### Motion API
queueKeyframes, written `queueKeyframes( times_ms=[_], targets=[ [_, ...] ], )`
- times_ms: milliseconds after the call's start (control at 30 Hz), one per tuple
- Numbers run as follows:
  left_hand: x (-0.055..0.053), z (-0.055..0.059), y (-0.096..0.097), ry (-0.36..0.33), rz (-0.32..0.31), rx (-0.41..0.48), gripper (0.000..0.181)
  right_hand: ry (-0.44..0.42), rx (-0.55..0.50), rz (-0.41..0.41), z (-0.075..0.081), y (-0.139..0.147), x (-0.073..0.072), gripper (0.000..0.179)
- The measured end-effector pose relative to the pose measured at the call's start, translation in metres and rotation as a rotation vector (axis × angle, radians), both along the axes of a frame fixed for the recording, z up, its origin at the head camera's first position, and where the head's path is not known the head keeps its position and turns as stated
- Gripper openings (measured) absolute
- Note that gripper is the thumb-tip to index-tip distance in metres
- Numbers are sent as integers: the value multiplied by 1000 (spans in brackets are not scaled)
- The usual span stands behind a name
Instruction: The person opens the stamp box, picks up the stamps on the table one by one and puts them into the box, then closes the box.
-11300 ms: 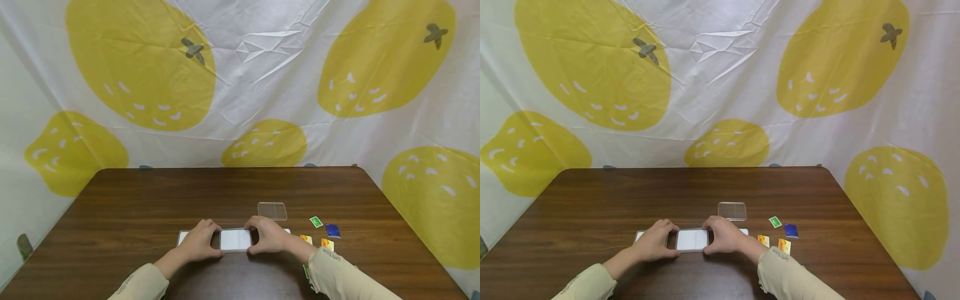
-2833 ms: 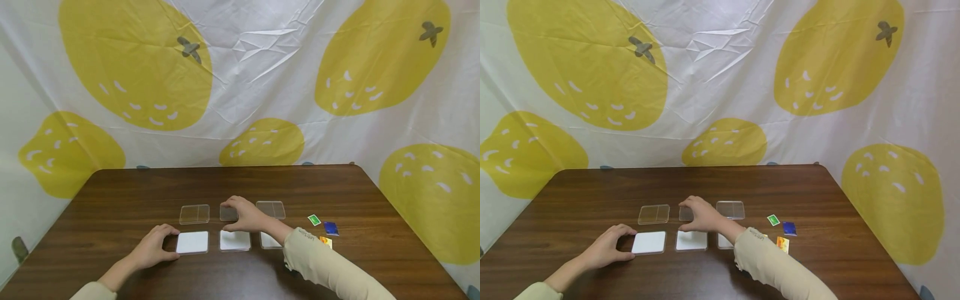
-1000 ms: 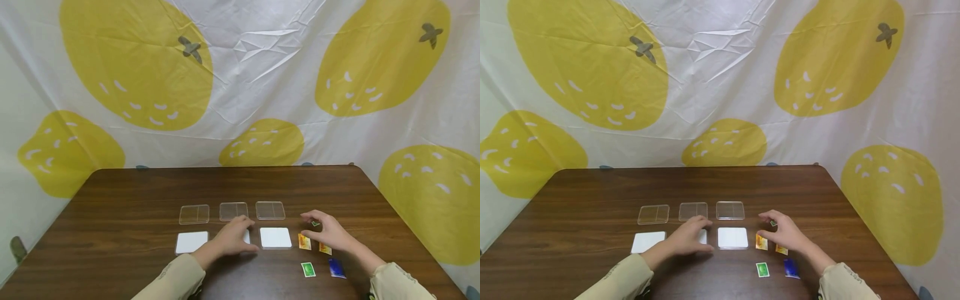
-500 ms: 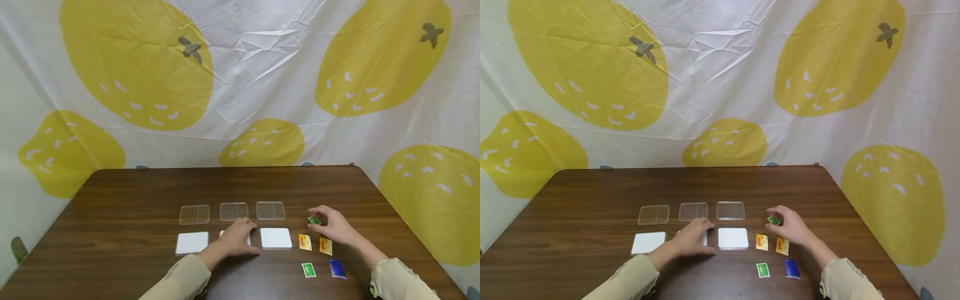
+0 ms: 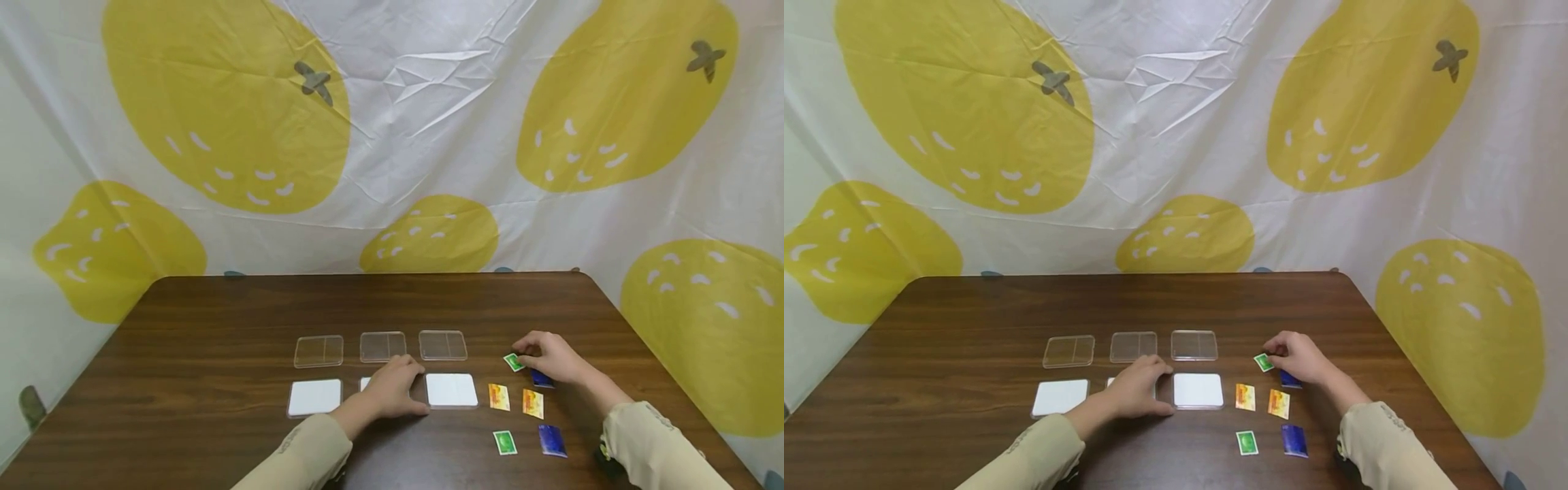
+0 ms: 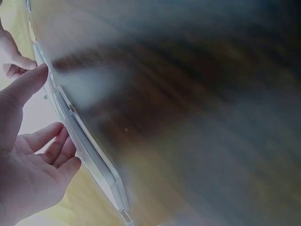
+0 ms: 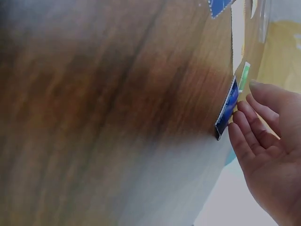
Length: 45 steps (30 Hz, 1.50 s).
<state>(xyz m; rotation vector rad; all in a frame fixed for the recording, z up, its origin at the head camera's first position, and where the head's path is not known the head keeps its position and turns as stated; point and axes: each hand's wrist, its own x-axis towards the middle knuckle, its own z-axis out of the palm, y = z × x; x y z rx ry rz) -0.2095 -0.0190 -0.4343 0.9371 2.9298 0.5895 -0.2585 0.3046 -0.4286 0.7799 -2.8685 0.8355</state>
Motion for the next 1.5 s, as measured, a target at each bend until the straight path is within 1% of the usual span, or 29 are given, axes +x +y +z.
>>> queueKeyframes(
  times_ms=[67, 267, 400, 567, 733, 967, 1133, 1267, 1333, 1433, 1500],
  targets=[
    [-1, -1, 1, -2, 3, -3, 62, 13, 13, 17, 0, -1, -1, 15],
    [-2, -1, 3, 19, -1, -19, 60, 73, 54, 33, -2, -1, -3, 16],
    [-2, -1, 4, 21, 0, -27, 60, 86, 73, 36, -3, -2, -3, 16],
    [-1, 0, 4, 17, 3, -22, 59, 97, 63, 25, -2, -4, -1, 15],
    [-2, 1, 5, 9, 12, -24, 58, 126, 47, 30, -3, -5, 0, 12],
    [-1, -1, 5, 12, 12, -20, 58, 122, 34, 22, -4, -5, 0, 7],
    [-1, 0, 5, 14, 11, -14, 58, 155, 35, 23, -6, -6, -1, 5],
    [-1, -1, 5, 14, 10, -14, 58, 178, 33, -8, -8, -9, 0, 5],
    [-1, -1, 5, 13, 11, -16, 58, 172, 28, -31, -8, -10, 1, 5],
    [-1, -1, 5, 13, 12, -15, 58, 148, 21, -76, -7, -12, 3, 4],
    [-1, -1, 5, 13, 11, -13, 58, 113, 12, -103, -6, -13, 4, 3]
  ],
)
